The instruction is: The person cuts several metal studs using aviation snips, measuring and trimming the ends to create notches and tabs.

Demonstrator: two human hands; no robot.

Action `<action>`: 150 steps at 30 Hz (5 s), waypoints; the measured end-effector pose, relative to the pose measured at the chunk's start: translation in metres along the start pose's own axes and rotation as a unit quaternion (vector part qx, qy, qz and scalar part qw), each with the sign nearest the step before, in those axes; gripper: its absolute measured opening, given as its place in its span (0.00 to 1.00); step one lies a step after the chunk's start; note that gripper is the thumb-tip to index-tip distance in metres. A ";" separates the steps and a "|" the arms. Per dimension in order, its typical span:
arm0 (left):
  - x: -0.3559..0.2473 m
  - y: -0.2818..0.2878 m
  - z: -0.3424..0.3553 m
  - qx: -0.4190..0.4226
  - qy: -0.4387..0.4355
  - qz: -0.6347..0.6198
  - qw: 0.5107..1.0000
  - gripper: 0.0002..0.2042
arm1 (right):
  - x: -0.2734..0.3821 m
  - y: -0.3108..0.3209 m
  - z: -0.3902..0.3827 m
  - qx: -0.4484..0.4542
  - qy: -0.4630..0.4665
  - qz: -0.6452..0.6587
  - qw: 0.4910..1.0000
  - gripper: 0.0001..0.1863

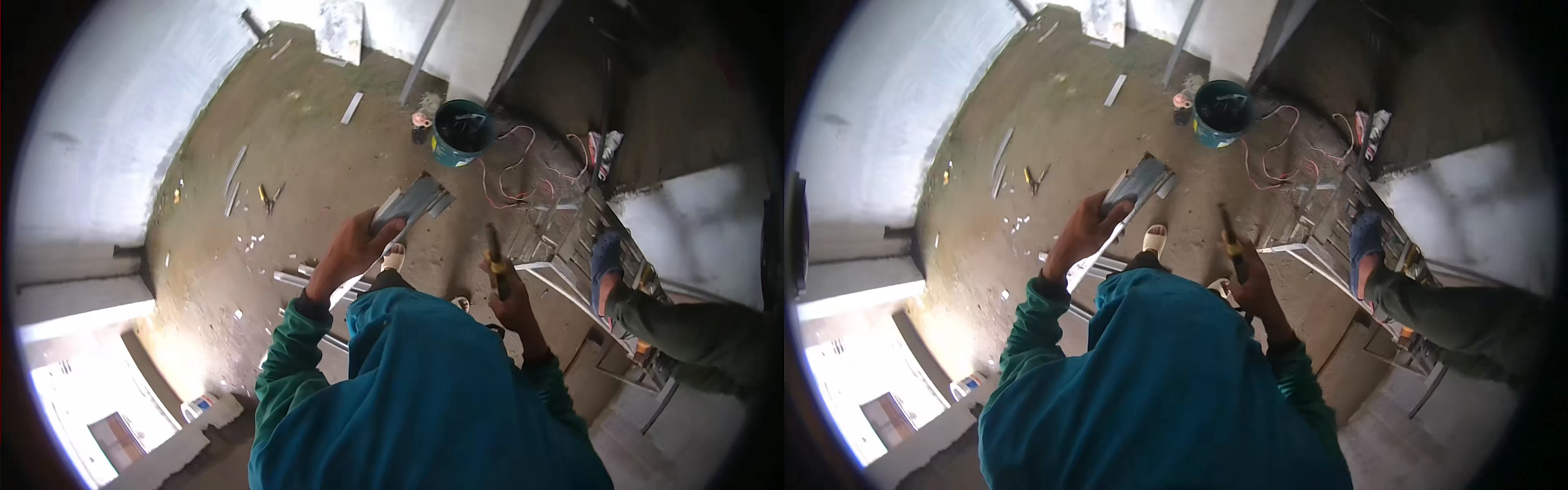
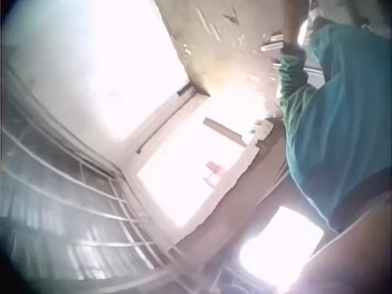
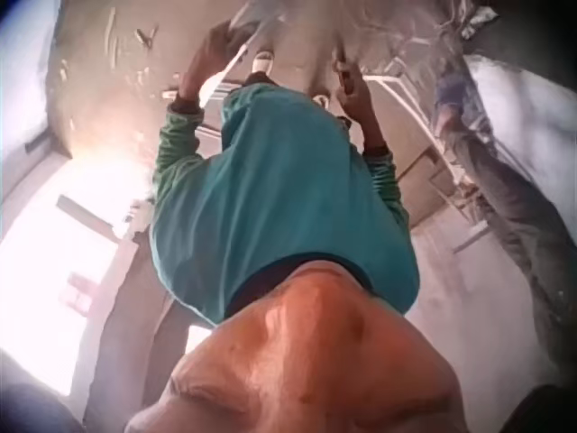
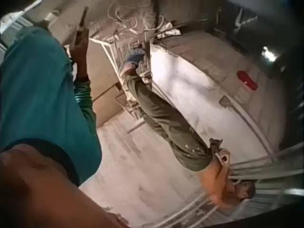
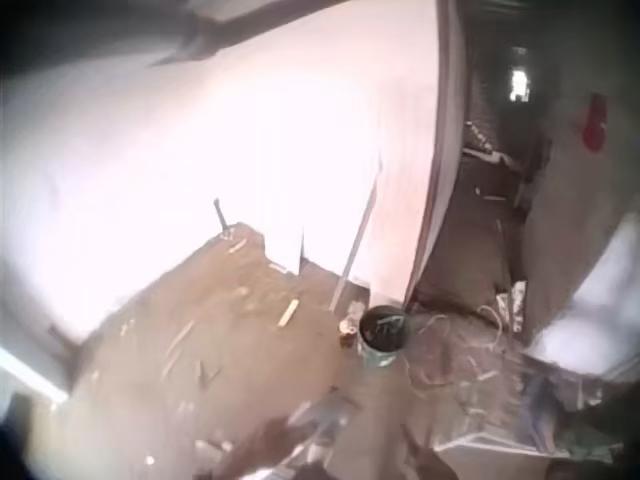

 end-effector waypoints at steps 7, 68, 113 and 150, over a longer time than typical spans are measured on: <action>0.024 0.049 -0.025 -0.051 0.015 0.038 0.998 0.23 | 0.064 -0.059 0.075 0.171 0.104 -0.159 0.967 0.35; 0.052 0.079 -0.079 -0.087 0.031 -0.027 0.995 0.26 | 0.096 -0.114 0.092 0.252 0.128 -0.262 0.923 0.22; 0.037 0.120 -0.071 0.011 0.034 -0.082 0.996 0.28 | 0.105 -0.119 0.099 0.272 0.131 -0.180 0.936 0.15; 0.074 0.110 -0.036 0.131 0.074 -0.207 0.967 0.27 | 0.058 -0.129 0.133 0.299 0.171 -0.181 0.921 0.18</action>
Point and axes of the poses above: each hand's wrist, its own z-axis towards the middle knuckle, its own y-axis out of the back of the hand, x = y × z, the point moved 1 cm from there along z, towards the middle knuckle, and after that the axes turned 8 degrees about -x, right-handed, at the moved point
